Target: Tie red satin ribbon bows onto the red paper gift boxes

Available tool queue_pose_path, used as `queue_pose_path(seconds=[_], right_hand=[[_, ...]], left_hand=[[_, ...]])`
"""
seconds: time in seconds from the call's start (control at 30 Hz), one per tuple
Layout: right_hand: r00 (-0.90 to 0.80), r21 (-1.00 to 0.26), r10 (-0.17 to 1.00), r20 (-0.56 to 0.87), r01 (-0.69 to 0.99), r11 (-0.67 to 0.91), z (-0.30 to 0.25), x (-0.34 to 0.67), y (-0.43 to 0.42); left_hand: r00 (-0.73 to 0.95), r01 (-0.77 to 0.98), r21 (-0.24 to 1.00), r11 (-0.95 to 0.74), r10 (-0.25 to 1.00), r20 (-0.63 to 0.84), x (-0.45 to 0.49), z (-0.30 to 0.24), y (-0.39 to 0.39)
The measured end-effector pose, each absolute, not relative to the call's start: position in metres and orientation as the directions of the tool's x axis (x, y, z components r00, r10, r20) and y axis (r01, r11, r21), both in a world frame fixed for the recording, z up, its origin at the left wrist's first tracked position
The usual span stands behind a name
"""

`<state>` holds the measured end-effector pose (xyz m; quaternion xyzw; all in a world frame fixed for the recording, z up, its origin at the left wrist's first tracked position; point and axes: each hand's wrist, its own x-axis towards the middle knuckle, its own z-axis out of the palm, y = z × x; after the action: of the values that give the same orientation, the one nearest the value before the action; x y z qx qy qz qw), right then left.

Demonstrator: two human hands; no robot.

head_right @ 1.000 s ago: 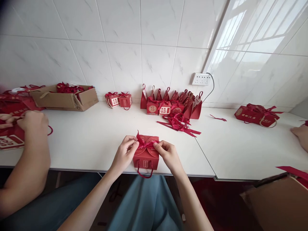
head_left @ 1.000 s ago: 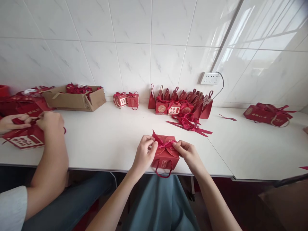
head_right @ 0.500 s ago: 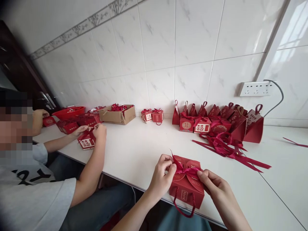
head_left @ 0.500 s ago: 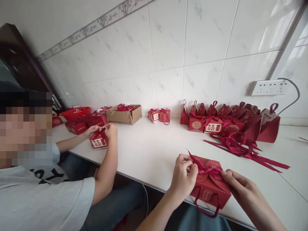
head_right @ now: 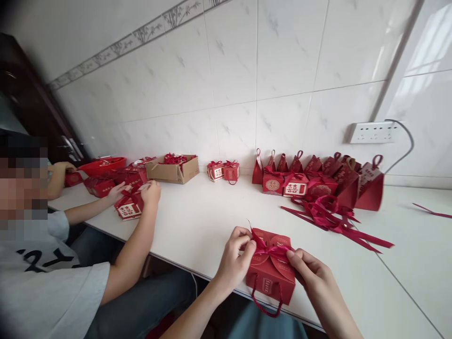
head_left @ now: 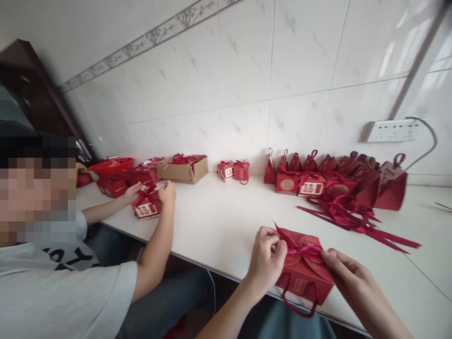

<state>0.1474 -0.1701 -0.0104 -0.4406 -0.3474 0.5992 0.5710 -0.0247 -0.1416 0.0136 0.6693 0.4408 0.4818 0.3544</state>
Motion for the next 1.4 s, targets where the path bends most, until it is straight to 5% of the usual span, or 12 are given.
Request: queue_pose_path(seconds=[0.3, 0.5, 0.63, 0.8, 1.0, 1.2, 1.4], right_hand=[[0.093, -0.86, 0.996, -0.009, -0.508, 0.04, -0.003, 0.135, -0.171], [0.115, -0.886, 0.992, 0.044, -0.455, 0.092, -0.006, 0.135, -0.171], [0.109, -0.953, 0.992, 0.062, -0.29, 0.091, -0.007, 0.147, -0.172], [0.283, -0.966, 0.923, 0.26, 0.091, 0.244, 0.018, 0.161, -0.174], [0.011, -0.754, 0.944, 0.329, 0.605, 0.256, 0.061, 0.14, -0.154], [-0.133, -0.665, 0.962, 0.239, 0.7, 0.262, 0.071, 0.12, -0.135], [-0.046, -0.694, 0.967, 0.252, 0.687, 0.214, 0.068, 0.12, -0.133]], left_hand=[[0.12, 0.189, 0.91, -0.369, 0.929, 0.351, -0.028, 0.015, -0.136], [0.109, 0.19, 0.922, -0.337, 0.941, 0.321, -0.027, 0.018, -0.139], [0.168, 0.225, 0.9, -0.373, 0.925, 0.341, -0.033, 0.024, -0.14], [0.31, 0.212, 0.884, -0.416, 0.887, 0.343, -0.049, 0.029, -0.136], [0.315, 0.207, 0.923, -0.325, 0.915, 0.252, -0.05, 0.028, -0.133], [0.261, 0.195, 0.944, -0.265, 0.942, 0.211, -0.043, 0.028, -0.138], [0.251, 0.221, 0.942, -0.252, 0.948, 0.195, -0.042, 0.026, -0.142]])
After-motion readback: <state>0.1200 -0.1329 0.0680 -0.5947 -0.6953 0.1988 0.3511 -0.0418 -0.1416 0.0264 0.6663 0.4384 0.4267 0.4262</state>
